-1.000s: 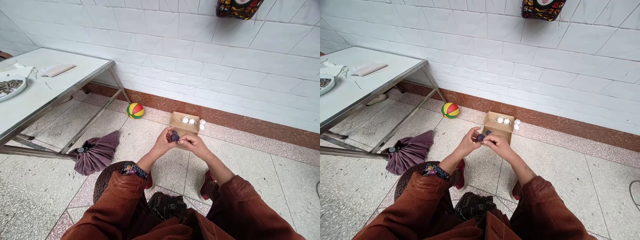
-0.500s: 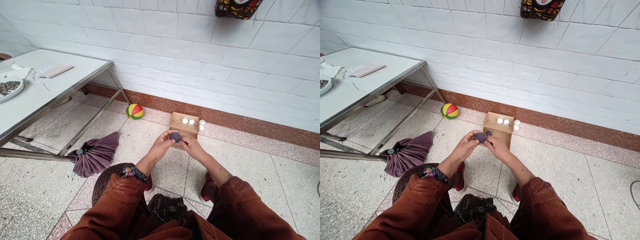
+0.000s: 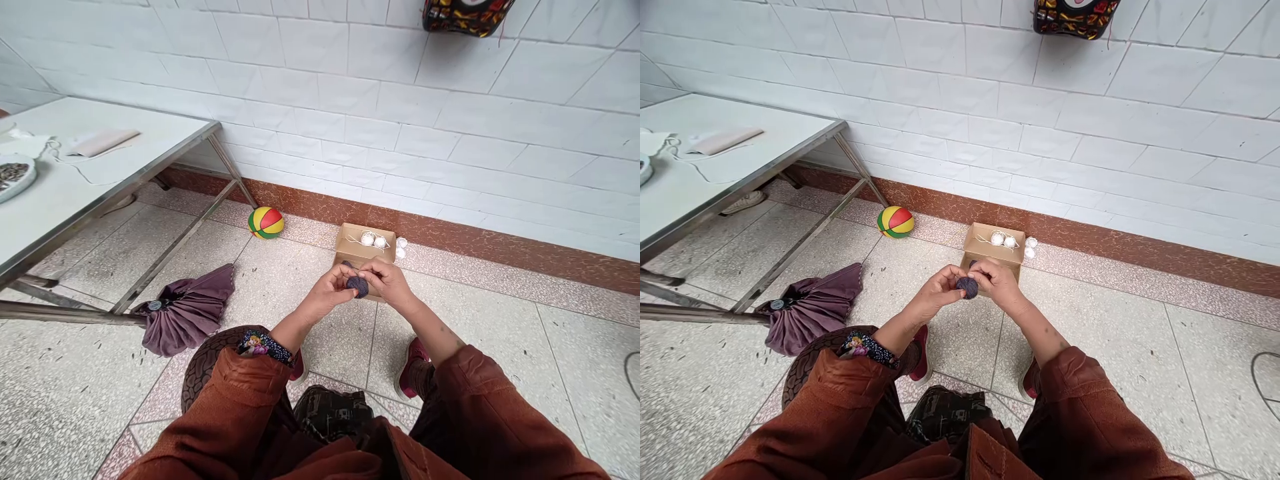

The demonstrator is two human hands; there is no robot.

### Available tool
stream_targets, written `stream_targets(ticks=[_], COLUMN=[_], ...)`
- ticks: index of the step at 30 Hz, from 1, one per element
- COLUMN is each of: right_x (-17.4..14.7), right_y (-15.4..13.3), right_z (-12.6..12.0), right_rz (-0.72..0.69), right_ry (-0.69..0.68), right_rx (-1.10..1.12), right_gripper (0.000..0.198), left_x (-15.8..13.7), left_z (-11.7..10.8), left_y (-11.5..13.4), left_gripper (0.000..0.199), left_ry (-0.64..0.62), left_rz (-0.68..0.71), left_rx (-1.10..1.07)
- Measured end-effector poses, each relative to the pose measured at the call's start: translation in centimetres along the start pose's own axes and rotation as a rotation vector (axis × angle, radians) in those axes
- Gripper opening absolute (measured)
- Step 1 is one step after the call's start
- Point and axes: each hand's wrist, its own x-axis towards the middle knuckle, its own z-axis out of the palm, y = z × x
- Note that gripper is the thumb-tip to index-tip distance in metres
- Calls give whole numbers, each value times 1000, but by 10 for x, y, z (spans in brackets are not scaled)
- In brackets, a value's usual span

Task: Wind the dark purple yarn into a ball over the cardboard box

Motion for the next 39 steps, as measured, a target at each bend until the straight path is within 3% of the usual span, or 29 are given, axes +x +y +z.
stream_targets(ticks=[3,6,12,15,19,23,27,29,33,36,39], right_x=[-3,-10,-17,-14,-9,-6,-7,-9,-17,-21,-20], right_y=[9,9,-8,-12,-8,1,13,17,13,0,-13], right_z=[8,18,15,5,-5,-5,4,9,16,14,6], right_rz=[102,137,-11,-66,-73,-47,62,99,73,-6,-59], right_ry=[4,-87,-320,-338,-239,-106,-14,-16,-136,-307,-367], right_rx=[7,0,10,7,-24,-39,-44,-69,-98,-56,6], right_gripper=[21,21,19,18,20,20,18,17,17,18,17], left_x=[-1,2,10,10,8,1,-4,-3,7,15,17], left_z=[0,-3,-10,-7,-1,5,8,7,0,-7,-7], left_y=[0,0,-4,-7,-10,-5,4,7,4,-5,-13], left_gripper=[37,39,40,41,40,36,48,45,38,38,38], left_ry=[13,105,344,296,172,2,-84,-39,190,358,385], left_rz=[5,56,111,47,-47,-87,-89,-60,15,20,-11], left_rx=[-155,-227,-59,79,106,-41,-267,-332,-326,-201,-10])
